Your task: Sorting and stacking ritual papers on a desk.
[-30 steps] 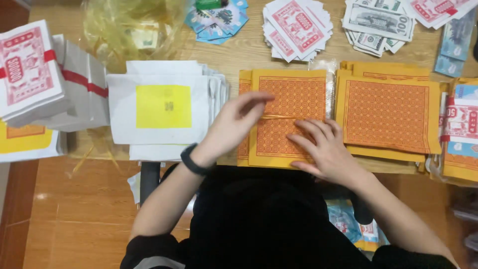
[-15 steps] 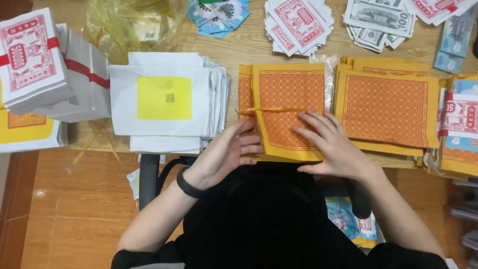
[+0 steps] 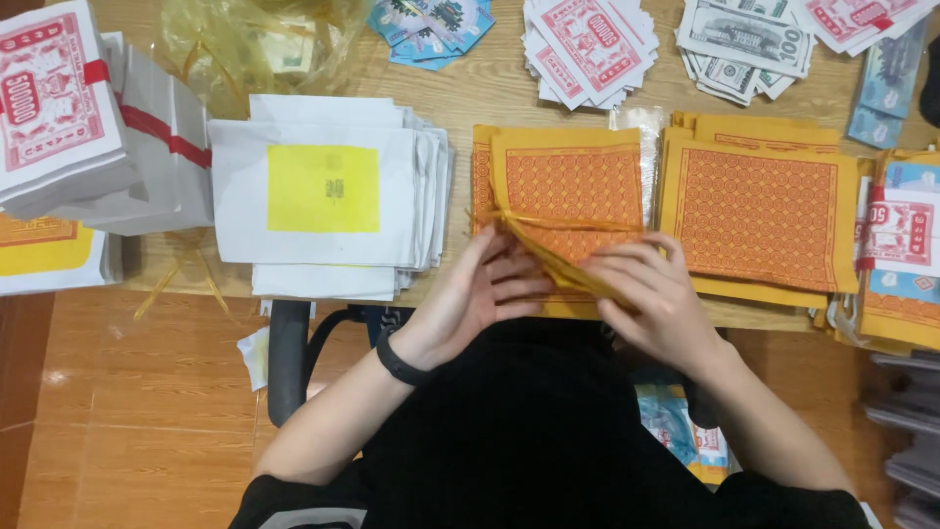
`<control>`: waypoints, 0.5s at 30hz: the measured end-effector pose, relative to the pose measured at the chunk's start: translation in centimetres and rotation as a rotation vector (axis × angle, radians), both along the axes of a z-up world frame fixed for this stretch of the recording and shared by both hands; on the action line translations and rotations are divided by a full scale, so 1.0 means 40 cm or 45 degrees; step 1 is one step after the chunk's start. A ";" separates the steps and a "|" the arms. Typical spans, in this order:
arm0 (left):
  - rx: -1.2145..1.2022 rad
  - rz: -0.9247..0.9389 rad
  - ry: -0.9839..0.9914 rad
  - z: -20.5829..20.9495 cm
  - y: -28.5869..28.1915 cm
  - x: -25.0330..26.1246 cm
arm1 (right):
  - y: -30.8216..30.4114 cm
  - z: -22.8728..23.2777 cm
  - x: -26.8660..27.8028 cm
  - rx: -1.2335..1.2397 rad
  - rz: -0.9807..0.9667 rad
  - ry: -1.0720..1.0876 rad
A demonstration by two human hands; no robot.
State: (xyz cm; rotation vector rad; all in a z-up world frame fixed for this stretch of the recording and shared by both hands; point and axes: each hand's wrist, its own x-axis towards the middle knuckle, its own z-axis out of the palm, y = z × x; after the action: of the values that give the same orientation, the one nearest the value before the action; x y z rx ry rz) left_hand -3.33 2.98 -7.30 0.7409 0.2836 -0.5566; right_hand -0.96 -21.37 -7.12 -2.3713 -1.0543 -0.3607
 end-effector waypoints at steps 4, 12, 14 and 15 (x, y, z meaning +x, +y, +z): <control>0.083 0.035 0.057 -0.009 -0.021 0.000 | 0.006 0.023 -0.063 -0.046 0.205 0.107; 0.568 -0.042 -0.268 0.007 0.016 -0.119 | -0.109 0.047 -0.092 0.112 -0.441 0.942; 0.612 -0.077 -0.337 0.032 0.028 -0.146 | -0.135 0.011 -0.085 0.079 -0.619 1.291; 0.717 -0.074 -0.438 0.034 0.034 -0.156 | -0.158 -0.051 -0.089 0.393 -0.303 1.535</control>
State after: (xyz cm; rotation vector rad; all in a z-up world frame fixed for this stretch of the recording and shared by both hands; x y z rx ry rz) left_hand -9.58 4.34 -5.94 1.3757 0.0946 -0.3939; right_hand -4.52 -27.69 -9.15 -1.8692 -0.1230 0.7150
